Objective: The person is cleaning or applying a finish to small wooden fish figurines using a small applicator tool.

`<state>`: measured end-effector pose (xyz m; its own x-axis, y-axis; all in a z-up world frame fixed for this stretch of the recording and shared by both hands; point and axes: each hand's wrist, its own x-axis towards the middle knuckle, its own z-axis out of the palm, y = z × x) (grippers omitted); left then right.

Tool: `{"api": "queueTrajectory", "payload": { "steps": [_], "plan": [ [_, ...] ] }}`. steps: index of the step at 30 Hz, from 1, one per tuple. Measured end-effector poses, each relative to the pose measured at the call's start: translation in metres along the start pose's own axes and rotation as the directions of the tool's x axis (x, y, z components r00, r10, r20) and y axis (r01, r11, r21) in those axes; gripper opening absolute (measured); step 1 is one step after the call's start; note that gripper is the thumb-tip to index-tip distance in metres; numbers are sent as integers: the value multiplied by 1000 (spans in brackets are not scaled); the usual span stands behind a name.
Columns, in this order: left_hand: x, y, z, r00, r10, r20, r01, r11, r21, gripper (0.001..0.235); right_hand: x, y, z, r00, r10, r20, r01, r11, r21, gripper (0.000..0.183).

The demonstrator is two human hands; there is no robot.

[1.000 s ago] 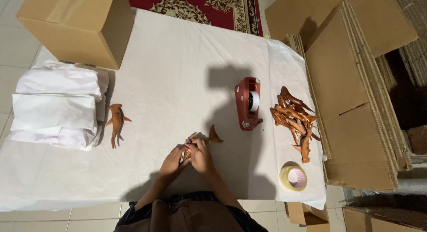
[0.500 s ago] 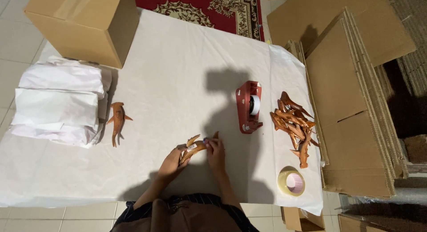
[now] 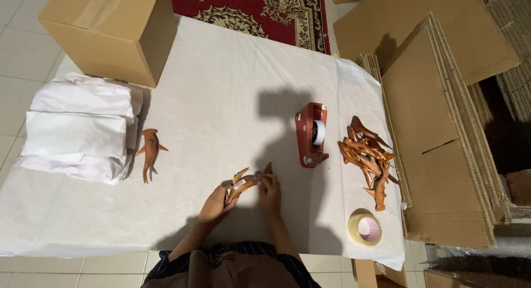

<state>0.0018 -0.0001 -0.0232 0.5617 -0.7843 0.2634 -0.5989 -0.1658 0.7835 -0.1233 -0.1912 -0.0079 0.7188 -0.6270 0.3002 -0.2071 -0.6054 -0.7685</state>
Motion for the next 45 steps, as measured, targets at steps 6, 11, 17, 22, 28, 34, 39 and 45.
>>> {"api": "queueTrajectory", "payload": {
  "steps": [6, 11, 17, 22, 28, 34, 39, 45],
  "plan": [
    [8, 21, -17, 999, -26, 24, 26, 1000, -8, 46, -5, -11, 4, 975, 176, -139, -174, 984, 21, 26],
    [3, 16, -12, 999, -47, 25, 47, 999, -20, 47, -17, -7, 30, 996, -43, -73, 40, 998, -42, 27],
    [14, 45, -31, 998, -53, 24, 54, 998, -40, 45, -15, -17, 22, 995, -99, 21, 98, 995, 23, 26],
    [11, 55, -35, 995, -91, 29, 93, 995, -44, 43, 0, -7, -1, 997, 37, -64, -41, 997, -72, 24],
    [13, 43, -29, 995, -91, 29, 91, 996, -7, 48, -6, -5, 10, 963, 233, -133, -243, 967, -71, 29],
    [10, 32, -23, 992, -128, 2, 127, 989, -79, 45, -20, -5, 36, 997, -6, -73, 14, 994, 110, 32],
    [11, 28, -22, 977, -213, -5, 212, 974, -73, 49, -11, -36, 20, 981, -191, -7, 189, 964, 185, 28],
    [-7, -22, 15, 988, 75, -133, -63, 994, 94, 54, 5, -18, 13, 984, -129, -123, 127, 992, -29, 22]
  ]
}}
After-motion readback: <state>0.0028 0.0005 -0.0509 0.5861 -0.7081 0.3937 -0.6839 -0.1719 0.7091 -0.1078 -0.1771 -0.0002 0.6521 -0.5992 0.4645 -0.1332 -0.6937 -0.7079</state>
